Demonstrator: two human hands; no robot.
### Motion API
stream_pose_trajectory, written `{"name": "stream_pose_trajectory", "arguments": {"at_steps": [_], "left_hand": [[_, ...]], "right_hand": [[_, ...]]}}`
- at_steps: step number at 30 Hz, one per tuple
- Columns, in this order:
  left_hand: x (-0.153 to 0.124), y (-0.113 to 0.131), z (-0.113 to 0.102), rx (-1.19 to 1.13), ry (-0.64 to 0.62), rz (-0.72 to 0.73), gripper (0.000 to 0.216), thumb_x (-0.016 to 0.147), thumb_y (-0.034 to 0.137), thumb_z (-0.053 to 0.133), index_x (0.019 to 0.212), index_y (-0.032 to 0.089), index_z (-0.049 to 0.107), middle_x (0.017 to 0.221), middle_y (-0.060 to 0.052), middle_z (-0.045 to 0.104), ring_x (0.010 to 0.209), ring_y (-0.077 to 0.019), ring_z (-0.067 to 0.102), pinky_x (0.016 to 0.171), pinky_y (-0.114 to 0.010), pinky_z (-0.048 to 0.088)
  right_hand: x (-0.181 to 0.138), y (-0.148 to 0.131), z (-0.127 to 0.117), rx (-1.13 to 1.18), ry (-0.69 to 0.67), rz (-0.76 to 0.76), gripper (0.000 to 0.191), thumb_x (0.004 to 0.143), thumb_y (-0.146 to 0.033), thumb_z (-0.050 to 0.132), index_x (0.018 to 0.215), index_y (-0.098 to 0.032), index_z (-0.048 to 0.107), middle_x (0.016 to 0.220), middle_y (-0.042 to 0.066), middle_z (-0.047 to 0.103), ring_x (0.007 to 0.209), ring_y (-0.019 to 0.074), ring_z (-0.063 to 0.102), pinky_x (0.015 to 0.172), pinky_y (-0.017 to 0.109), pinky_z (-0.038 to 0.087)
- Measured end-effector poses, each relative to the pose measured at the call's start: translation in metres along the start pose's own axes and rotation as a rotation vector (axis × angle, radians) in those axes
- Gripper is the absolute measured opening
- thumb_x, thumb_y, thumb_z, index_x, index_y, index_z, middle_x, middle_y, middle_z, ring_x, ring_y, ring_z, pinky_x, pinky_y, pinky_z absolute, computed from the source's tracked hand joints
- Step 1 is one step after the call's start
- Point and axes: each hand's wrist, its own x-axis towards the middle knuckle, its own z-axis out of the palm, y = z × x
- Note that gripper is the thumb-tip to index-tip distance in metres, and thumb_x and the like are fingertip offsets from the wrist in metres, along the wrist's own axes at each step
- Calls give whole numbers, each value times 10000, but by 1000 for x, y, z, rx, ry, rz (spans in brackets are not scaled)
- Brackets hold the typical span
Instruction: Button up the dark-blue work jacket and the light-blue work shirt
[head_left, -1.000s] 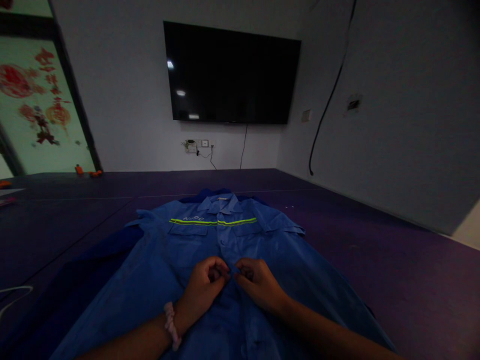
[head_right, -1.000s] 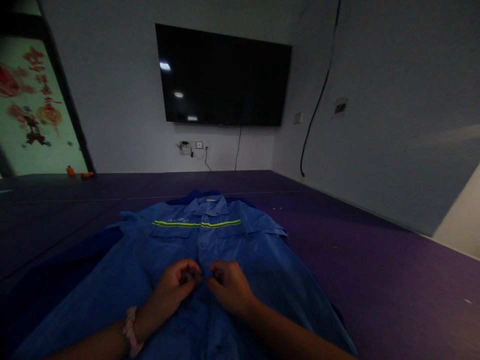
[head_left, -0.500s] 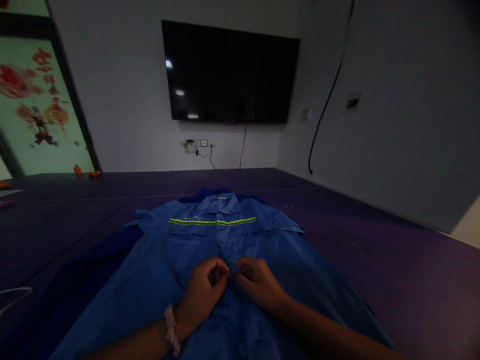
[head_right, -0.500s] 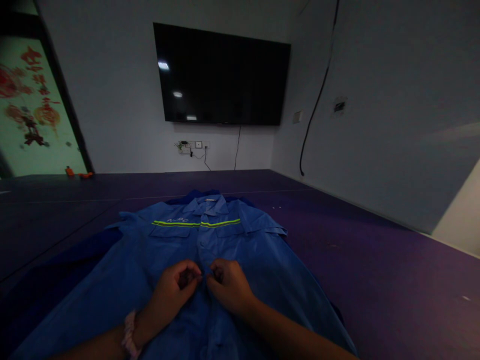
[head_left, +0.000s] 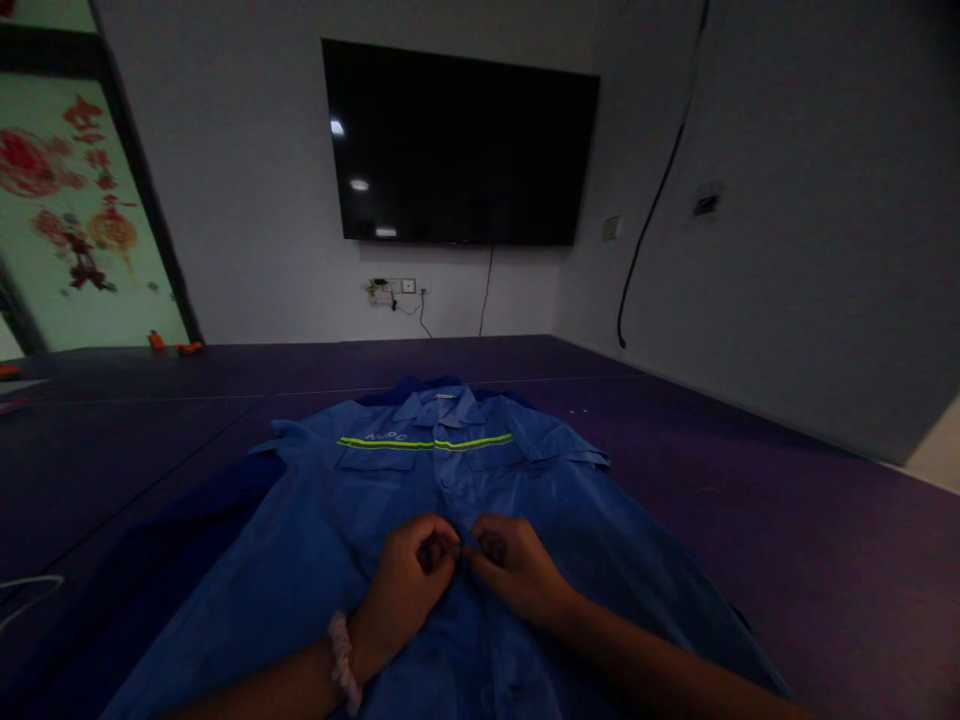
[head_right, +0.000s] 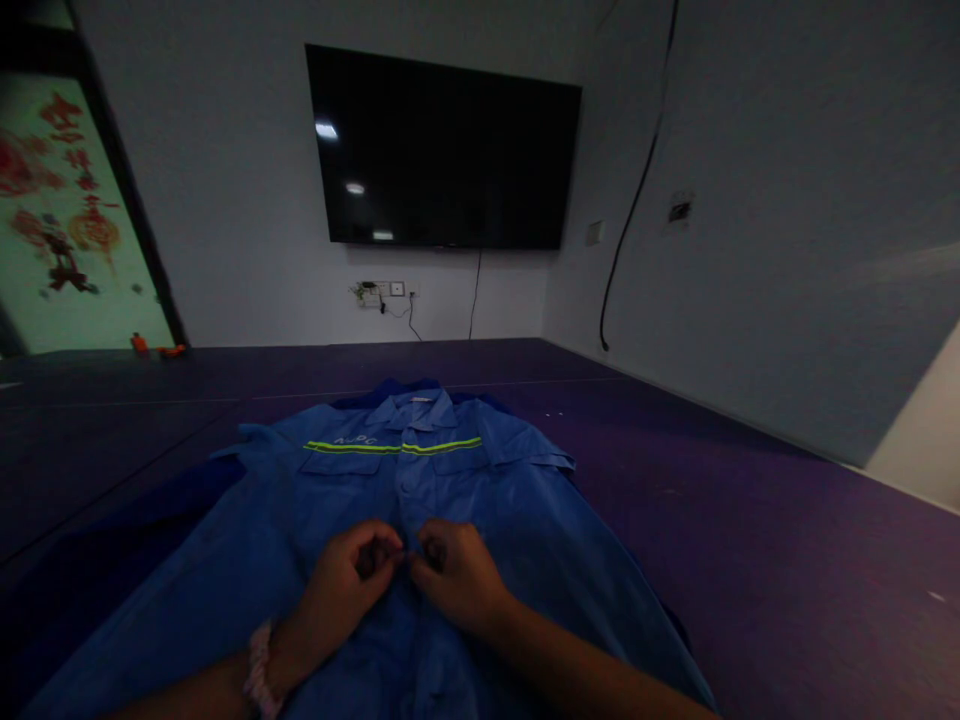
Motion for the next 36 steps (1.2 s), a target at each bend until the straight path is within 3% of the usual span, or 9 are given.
{"name": "stream_pose_trajectory", "arguments": {"at_steps": [8,12,20,36], "left_hand": [[-1,3,0,-13,3,-1,75,691,231,561,685,163,591,604,14,566,549,-105,484,541,-200,395],[-1,3,1,-17,11,-5,91,697,246,563,705,163,601,615,7,577,556,-108,493,541,-202,401],[0,1,1,-21,11,-12,106,661,173,532,732,161,610,629,5,593,562,-113,513,548,-204,409],[0,0,0,-20,9,-1,96,679,182,524,714,167,612,644,-3,606,594,-128,537,577,-217,416]], "right_hand": [[-3,-3,-6,76,-44,-58,252,800,-341,471,649,-150,538,522,-41,438,492,81,403,463,197,273],[-3,-5,-10,74,-37,-105,256,821,-273,389,646,-154,532,558,-25,466,545,98,441,512,203,311],[0,-1,-3,97,-35,-26,91,719,-155,484,705,-152,574,537,-38,499,483,81,446,452,174,304],[4,6,-2,1,-76,-30,138,712,-145,507,741,-162,641,534,-24,534,459,81,430,437,183,298]]}}
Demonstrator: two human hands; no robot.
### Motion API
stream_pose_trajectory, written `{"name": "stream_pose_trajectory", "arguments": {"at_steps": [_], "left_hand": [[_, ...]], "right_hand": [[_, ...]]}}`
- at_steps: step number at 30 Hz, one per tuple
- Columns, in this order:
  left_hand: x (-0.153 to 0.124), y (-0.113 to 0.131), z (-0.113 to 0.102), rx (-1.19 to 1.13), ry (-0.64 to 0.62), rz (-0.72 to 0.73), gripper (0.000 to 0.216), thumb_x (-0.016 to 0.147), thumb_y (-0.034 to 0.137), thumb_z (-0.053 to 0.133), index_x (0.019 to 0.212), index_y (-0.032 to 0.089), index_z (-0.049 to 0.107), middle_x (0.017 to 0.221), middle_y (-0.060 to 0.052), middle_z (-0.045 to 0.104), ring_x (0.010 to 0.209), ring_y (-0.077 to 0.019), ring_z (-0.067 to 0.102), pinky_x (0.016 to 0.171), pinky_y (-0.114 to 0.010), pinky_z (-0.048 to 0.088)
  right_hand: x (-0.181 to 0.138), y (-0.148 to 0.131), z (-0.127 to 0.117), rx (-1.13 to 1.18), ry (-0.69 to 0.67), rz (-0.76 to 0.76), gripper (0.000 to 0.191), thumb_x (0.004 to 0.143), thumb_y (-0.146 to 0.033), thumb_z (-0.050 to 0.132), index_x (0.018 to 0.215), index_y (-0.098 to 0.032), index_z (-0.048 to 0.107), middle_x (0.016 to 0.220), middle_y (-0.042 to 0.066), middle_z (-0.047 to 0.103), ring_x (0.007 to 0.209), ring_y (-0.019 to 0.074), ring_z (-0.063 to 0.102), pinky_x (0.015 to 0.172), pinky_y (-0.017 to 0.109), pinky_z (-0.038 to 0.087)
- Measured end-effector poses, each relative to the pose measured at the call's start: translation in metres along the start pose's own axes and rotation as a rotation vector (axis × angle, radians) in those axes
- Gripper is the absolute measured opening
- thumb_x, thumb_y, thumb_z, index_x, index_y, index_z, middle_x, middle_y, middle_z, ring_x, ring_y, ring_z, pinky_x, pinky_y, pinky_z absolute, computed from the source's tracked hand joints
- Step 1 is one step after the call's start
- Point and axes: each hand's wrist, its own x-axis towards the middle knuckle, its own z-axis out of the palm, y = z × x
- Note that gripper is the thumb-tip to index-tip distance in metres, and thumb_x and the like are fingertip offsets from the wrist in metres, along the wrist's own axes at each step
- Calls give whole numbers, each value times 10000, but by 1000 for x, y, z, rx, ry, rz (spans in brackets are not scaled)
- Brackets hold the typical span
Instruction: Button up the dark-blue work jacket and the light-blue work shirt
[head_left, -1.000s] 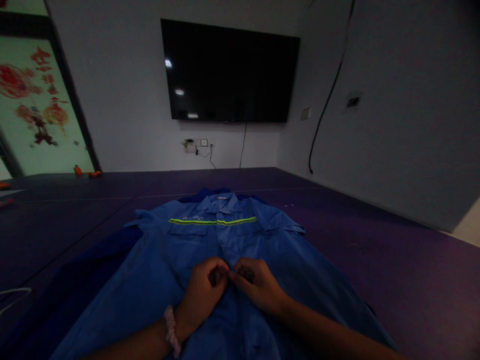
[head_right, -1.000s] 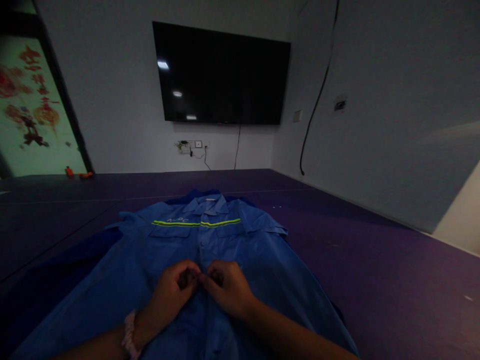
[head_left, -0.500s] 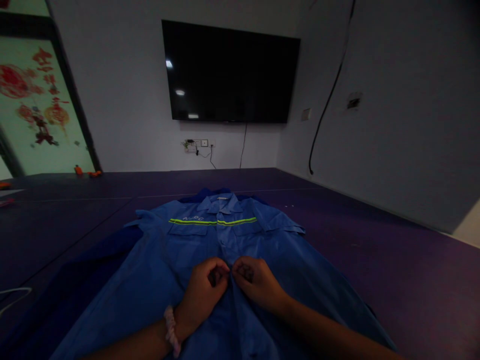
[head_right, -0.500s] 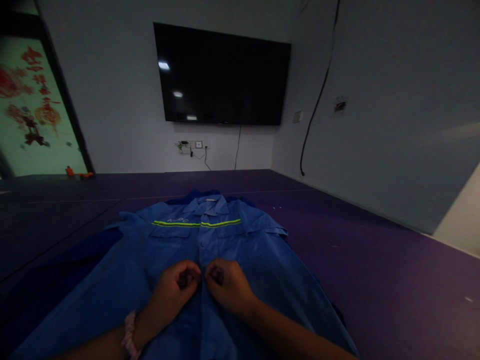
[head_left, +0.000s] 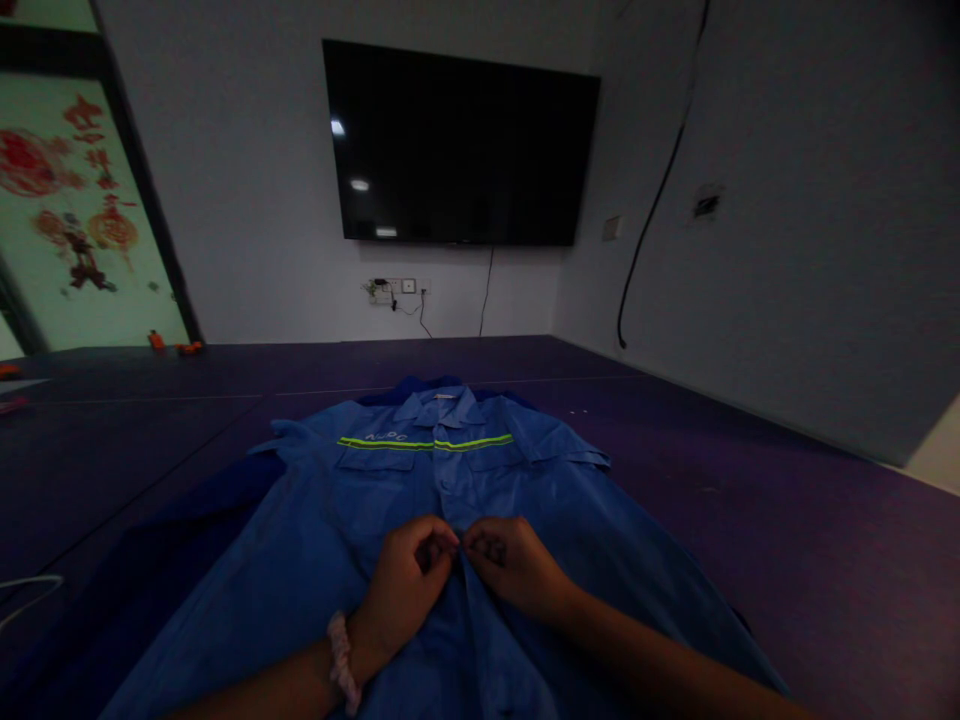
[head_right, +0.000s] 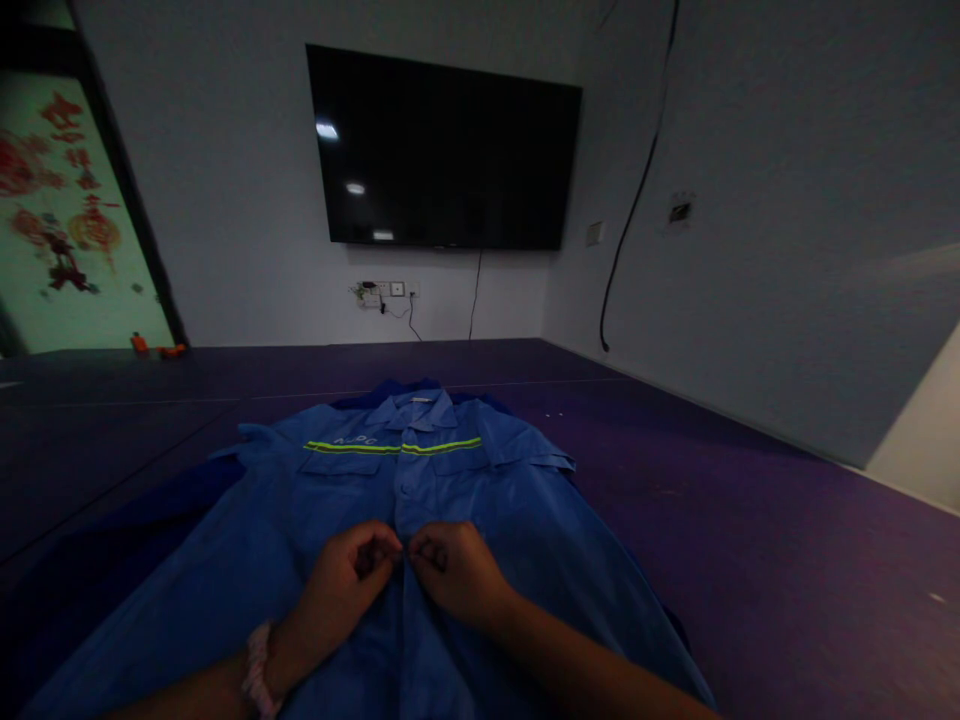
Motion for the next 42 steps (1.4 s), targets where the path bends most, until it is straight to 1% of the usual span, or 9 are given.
{"name": "stream_pose_trajectory", "arguments": {"at_steps": [6,9,20,29,33,38,42], "left_hand": [[-1,0,0,18,17,19,106,714,221,526,719,163,615,659,-13,611,605,-132,536,592,-225,418],[-1,0,0,20,14,26,115,725,228,518,716,162,612,649,-11,606,596,-132,533,586,-226,418],[-1,4,-1,55,-10,62,142,743,183,472,673,162,593,676,-16,616,640,-134,555,622,-223,430],[-1,1,0,55,-13,108,160,736,134,437,659,158,574,700,-25,607,683,-138,561,661,-230,431],[1,1,-1,53,-15,86,149,735,147,448,667,158,580,703,-25,611,678,-138,559,654,-230,431],[2,-2,0,49,-40,28,113,734,182,484,734,154,593,701,-21,611,651,-135,552,627,-230,432],[3,-4,2,27,-40,-14,122,735,190,492,796,149,589,726,-25,608,666,-134,554,632,-230,431]], "right_hand": [[0,-2,0,9,43,16,101,699,-134,513,720,-153,610,524,-35,496,468,77,416,442,180,289],[-1,-4,0,1,36,21,92,695,-132,517,714,-154,604,518,-39,487,464,75,407,442,179,286],[-1,-1,0,4,16,27,137,698,-127,512,725,-157,643,571,-14,554,501,85,463,468,177,316],[-1,1,0,-7,-4,14,144,713,-142,500,744,-157,639,557,-15,545,486,89,456,460,183,306],[0,2,1,-19,-20,7,134,720,-150,494,736,-159,627,547,-19,535,476,89,455,457,184,307],[-1,0,0,-131,3,-17,150,724,-132,478,775,-170,613,594,-16,578,508,92,498,476,178,317],[-2,-1,0,-207,-10,-34,166,727,-127,473,813,-178,605,640,-11,605,544,96,519,501,180,326]]}}
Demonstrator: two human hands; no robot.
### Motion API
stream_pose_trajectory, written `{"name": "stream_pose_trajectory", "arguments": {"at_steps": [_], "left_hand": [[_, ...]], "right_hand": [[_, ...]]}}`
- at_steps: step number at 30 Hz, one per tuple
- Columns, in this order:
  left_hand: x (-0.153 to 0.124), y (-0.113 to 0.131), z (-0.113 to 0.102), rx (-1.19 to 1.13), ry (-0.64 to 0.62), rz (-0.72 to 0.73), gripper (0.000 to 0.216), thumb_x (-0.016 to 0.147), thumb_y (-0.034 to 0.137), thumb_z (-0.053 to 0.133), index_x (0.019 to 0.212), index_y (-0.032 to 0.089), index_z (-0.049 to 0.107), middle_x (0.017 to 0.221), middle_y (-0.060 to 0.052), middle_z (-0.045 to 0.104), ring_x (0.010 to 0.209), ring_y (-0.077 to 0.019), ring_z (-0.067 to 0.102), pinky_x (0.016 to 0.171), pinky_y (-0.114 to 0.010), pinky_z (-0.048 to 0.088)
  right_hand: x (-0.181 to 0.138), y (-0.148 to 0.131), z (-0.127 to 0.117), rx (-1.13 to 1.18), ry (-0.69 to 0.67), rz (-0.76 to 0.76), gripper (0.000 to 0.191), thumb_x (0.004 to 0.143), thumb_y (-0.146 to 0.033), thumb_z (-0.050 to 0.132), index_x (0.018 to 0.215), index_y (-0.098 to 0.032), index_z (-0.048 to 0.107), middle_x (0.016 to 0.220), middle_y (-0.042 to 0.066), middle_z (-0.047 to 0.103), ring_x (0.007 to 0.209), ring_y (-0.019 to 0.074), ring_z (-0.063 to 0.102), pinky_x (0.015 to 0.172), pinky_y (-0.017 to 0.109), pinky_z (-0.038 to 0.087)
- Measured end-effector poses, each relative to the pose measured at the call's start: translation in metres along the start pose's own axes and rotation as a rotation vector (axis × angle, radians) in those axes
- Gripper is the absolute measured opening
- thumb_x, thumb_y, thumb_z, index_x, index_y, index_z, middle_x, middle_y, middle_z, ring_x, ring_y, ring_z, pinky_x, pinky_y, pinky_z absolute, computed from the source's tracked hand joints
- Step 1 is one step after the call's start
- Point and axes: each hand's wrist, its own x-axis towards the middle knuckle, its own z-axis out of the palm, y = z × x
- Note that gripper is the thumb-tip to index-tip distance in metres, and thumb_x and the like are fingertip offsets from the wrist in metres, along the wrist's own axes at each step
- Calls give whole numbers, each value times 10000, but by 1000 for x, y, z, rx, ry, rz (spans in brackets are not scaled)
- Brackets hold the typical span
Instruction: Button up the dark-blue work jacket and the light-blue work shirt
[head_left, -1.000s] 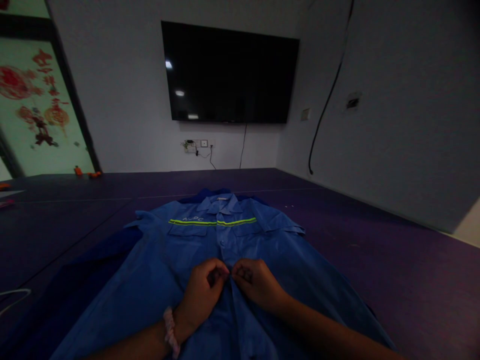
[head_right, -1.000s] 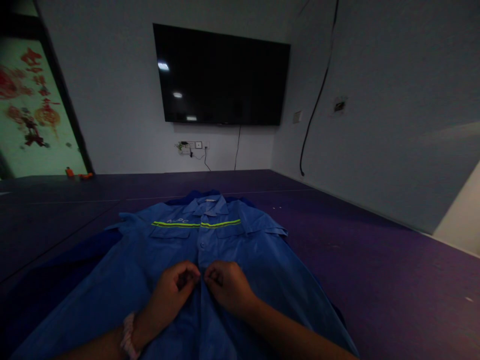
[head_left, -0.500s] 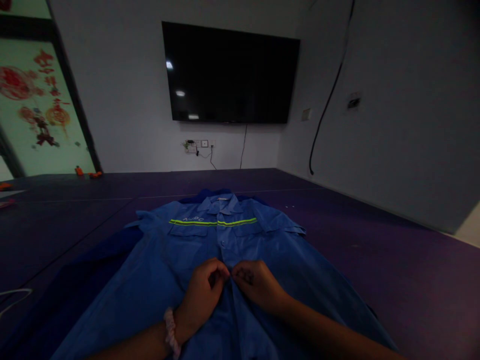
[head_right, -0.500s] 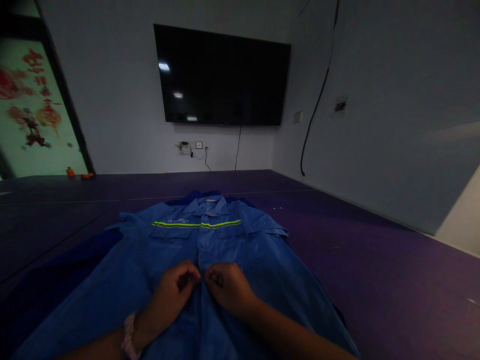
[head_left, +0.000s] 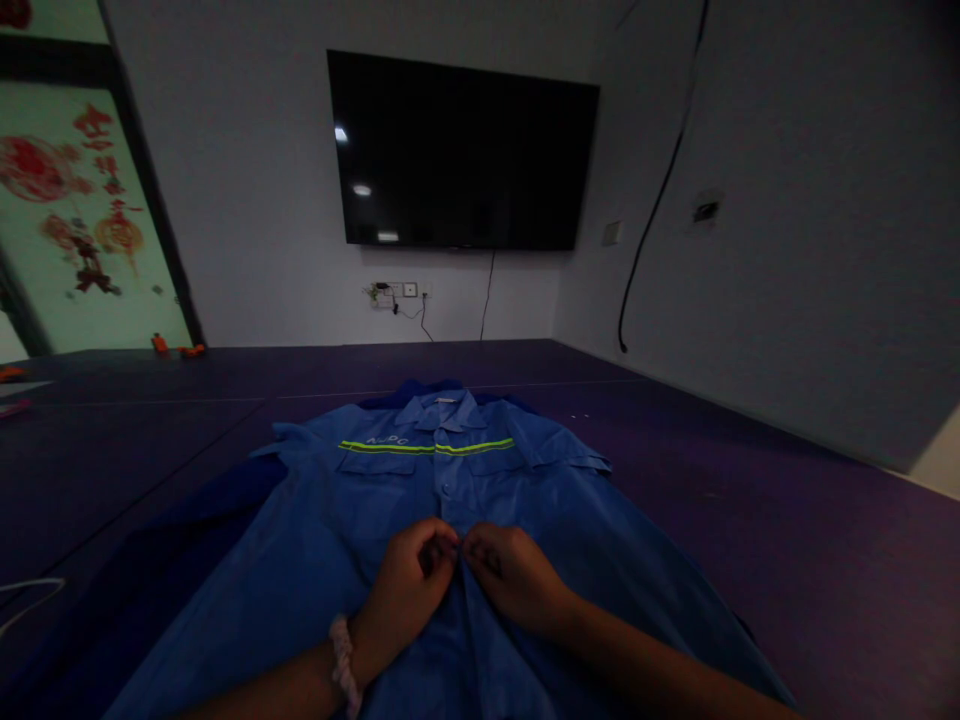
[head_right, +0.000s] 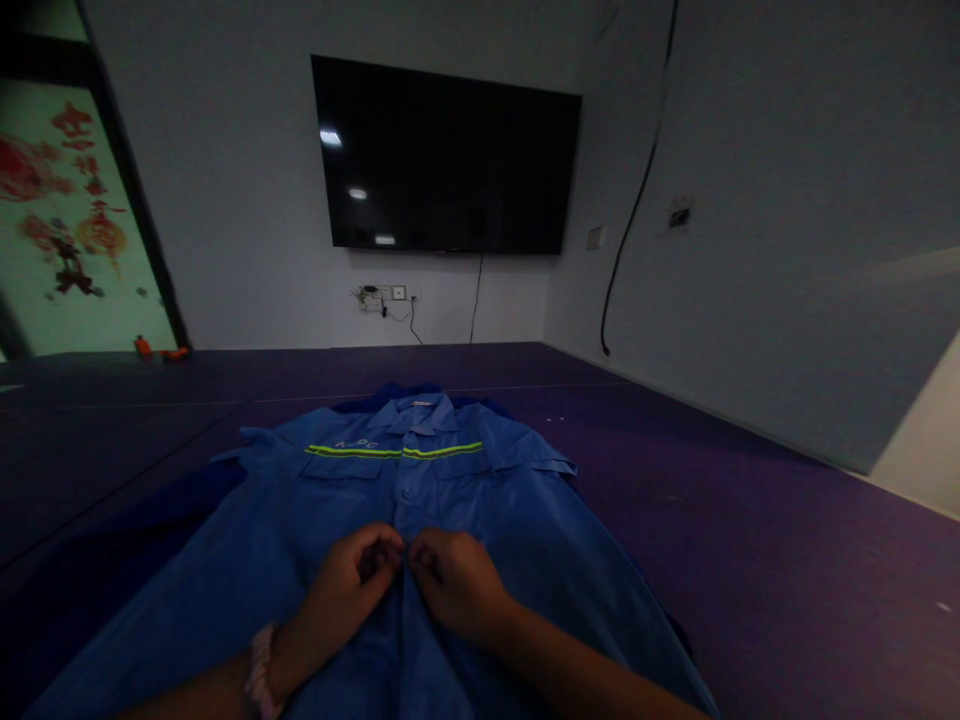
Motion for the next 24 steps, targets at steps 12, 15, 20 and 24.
{"name": "stream_pose_trajectory", "arguments": {"at_steps": [12,15,20,24], "left_hand": [[1,-5,3,108,-52,-20,224,767,309,507,933,163,542,630,35,492,595,-121,484,578,-232,372],[0,-3,3,131,-67,-11,244,750,208,469,983,165,531,634,38,492,600,-122,486,596,-234,375],[-1,-7,3,160,-94,-9,326,740,171,439,1056,174,518,704,16,552,653,-136,523,635,-245,396],[-3,-7,2,206,-124,-1,365,770,196,429,1128,189,504,896,-34,628,828,-165,566,739,-262,413]], "right_hand": [[-1,-5,-2,-87,-46,1,174,744,-137,467,847,-181,599,668,-1,623,556,106,533,505,188,319],[-2,-5,-2,-99,-68,-14,179,761,-150,461,877,-186,592,683,-1,630,569,108,548,513,187,329],[-2,-8,-4,-162,-107,-10,177,789,-178,452,913,-190,577,752,12,646,662,125,586,568,194,352],[-1,-7,-4,-180,-128,-28,174,801,-169,437,920,-188,562,776,17,644,699,130,592,589,198,355]]}}
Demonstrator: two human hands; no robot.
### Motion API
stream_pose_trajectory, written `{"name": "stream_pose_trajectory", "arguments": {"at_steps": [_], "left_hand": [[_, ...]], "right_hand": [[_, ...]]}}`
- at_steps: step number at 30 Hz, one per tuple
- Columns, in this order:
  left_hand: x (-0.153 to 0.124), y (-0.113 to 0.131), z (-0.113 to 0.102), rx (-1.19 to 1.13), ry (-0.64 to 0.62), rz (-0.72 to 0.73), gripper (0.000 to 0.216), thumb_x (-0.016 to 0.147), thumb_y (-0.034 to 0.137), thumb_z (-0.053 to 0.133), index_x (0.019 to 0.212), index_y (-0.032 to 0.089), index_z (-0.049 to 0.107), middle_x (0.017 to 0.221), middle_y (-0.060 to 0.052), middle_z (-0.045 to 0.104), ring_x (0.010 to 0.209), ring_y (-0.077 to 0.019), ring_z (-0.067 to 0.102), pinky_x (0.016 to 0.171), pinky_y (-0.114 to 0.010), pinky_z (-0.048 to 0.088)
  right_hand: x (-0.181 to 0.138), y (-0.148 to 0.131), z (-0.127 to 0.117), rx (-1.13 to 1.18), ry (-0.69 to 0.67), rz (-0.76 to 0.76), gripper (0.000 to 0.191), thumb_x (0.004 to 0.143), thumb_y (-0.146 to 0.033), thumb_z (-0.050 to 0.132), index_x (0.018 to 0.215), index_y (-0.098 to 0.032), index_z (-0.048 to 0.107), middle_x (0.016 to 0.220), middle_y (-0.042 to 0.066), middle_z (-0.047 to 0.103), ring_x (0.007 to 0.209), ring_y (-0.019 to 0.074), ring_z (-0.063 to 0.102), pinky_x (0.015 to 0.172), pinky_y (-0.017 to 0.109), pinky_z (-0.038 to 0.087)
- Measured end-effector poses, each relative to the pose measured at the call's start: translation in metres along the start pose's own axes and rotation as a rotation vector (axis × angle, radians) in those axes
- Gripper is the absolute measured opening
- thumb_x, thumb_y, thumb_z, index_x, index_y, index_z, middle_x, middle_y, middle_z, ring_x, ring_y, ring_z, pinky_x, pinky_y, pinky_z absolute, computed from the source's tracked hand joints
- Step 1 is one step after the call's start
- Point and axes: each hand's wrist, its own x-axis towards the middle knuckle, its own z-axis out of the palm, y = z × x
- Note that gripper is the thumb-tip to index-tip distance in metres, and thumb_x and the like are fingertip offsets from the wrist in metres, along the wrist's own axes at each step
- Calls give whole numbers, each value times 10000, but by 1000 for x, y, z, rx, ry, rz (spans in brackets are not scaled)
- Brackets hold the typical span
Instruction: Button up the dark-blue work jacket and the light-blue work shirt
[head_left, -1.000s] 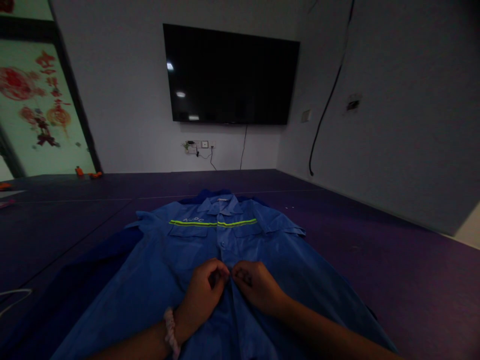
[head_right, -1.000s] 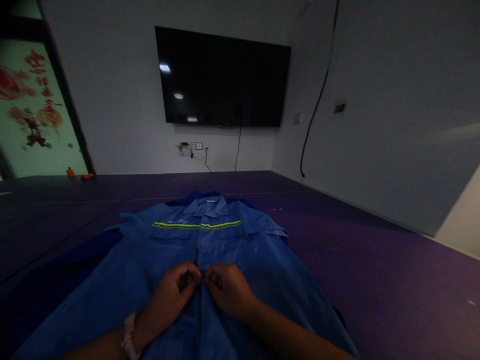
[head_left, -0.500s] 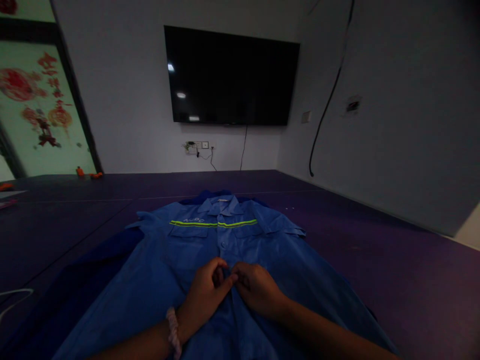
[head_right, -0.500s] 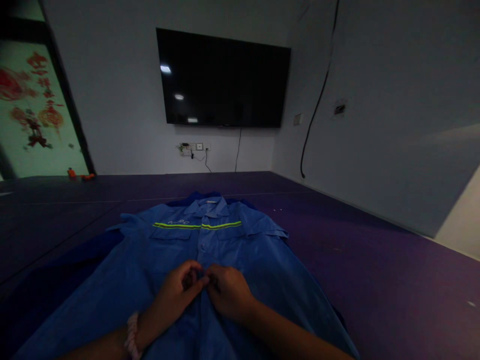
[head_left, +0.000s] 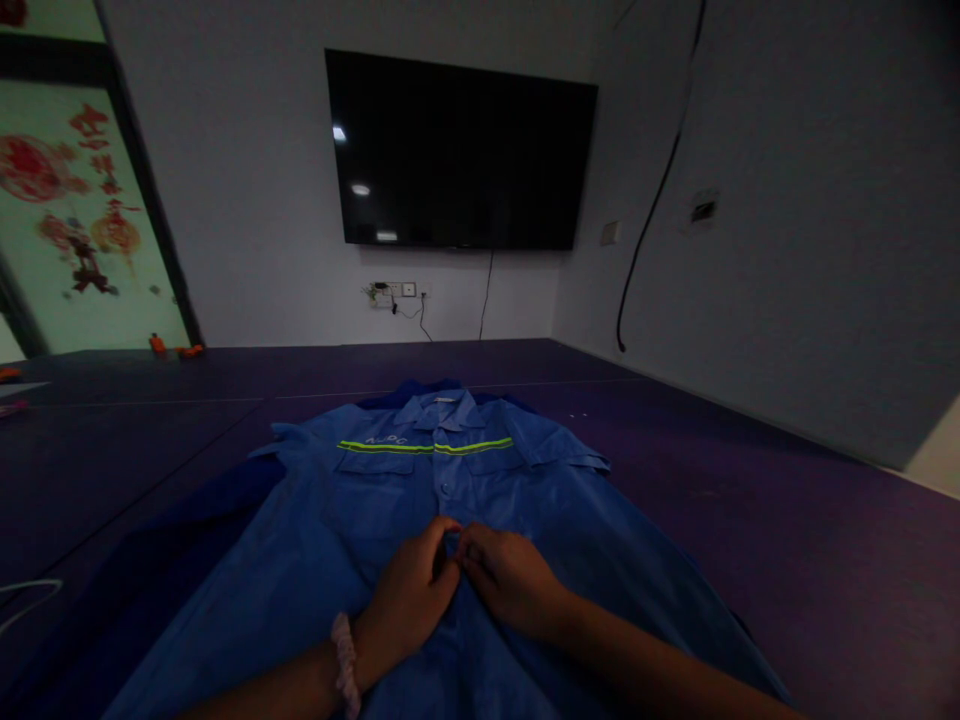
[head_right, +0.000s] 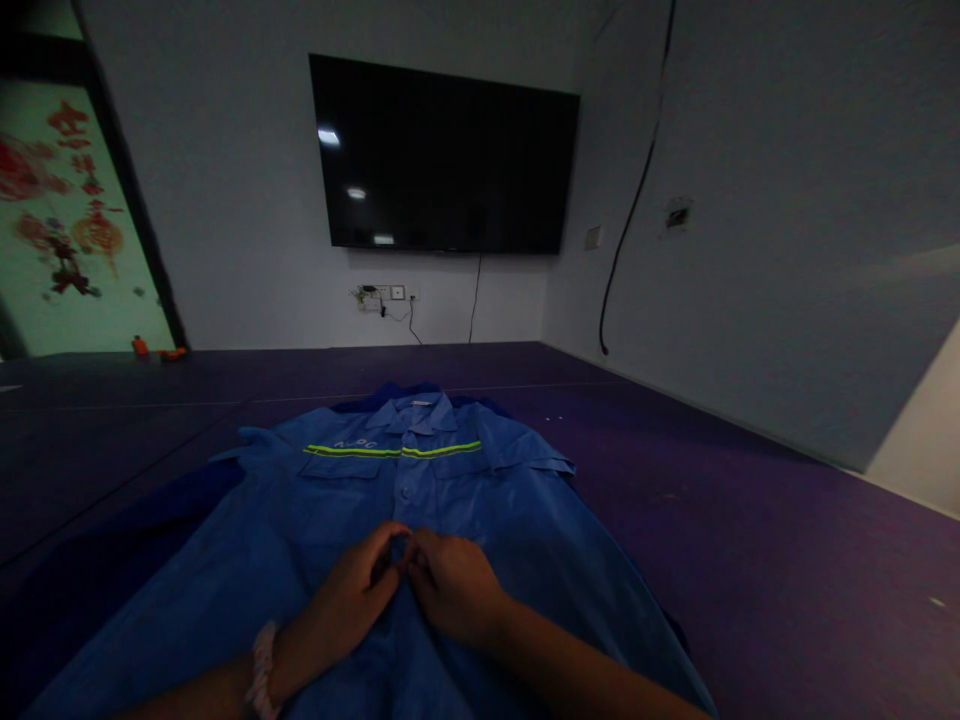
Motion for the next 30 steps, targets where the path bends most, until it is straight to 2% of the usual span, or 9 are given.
{"name": "stream_pose_trajectory", "arguments": {"at_steps": [4,9,12,20,22,26,30], "left_hand": [[-1,3,-3,-17,-28,13,377,768,185,430,1136,184,510,1029,-61,629,906,-175,571,809,-274,410],[0,1,-4,-39,-40,4,377,754,164,424,1120,181,515,961,-46,642,866,-164,577,806,-269,417],[1,1,-3,-61,-26,13,375,743,156,426,1104,187,524,999,-44,634,886,-159,570,808,-257,416],[0,1,-3,-39,-20,-19,369,766,191,407,1109,165,540,760,-17,630,676,-147,561,670,-252,424],[0,2,-3,-41,-26,-24,369,782,203,410,1130,168,528,781,-21,642,716,-150,575,693,-249,427],[0,5,-6,-58,-70,-1,327,839,275,389,1120,190,531,959,-46,654,876,-164,595,775,-250,429],[-1,8,-9,-84,-102,42,323,869,326,359,1116,216,537,999,-41,654,904,-167,601,805,-260,435]], "right_hand": [[0,1,1,-20,-1,-6,168,810,-181,434,928,-187,554,773,18,638,698,136,589,584,205,349],[-1,-3,-1,-38,0,-9,149,822,-193,429,914,-189,547,785,19,636,705,134,587,590,205,349],[-1,-4,-3,-49,-6,-14,150,825,-179,419,916,-189,538,793,21,640,708,135,592,588,205,348],[-1,-1,-1,-29,-9,-46,155,833,-151,401,946,-177,505,825,34,640,727,139,596,603,204,361],[-1,-1,-2,-20,-19,-38,162,831,-142,401,953,-176,501,838,40,641,742,143,600,612,204,368],[-3,-2,-4,-14,-29,-42,178,827,-131,393,969,-167,493,849,52,642,747,149,603,623,208,379],[-3,-2,-5,-15,-32,-38,169,838,-143,380,966,-162,487,860,60,641,758,155,605,628,211,386]]}}
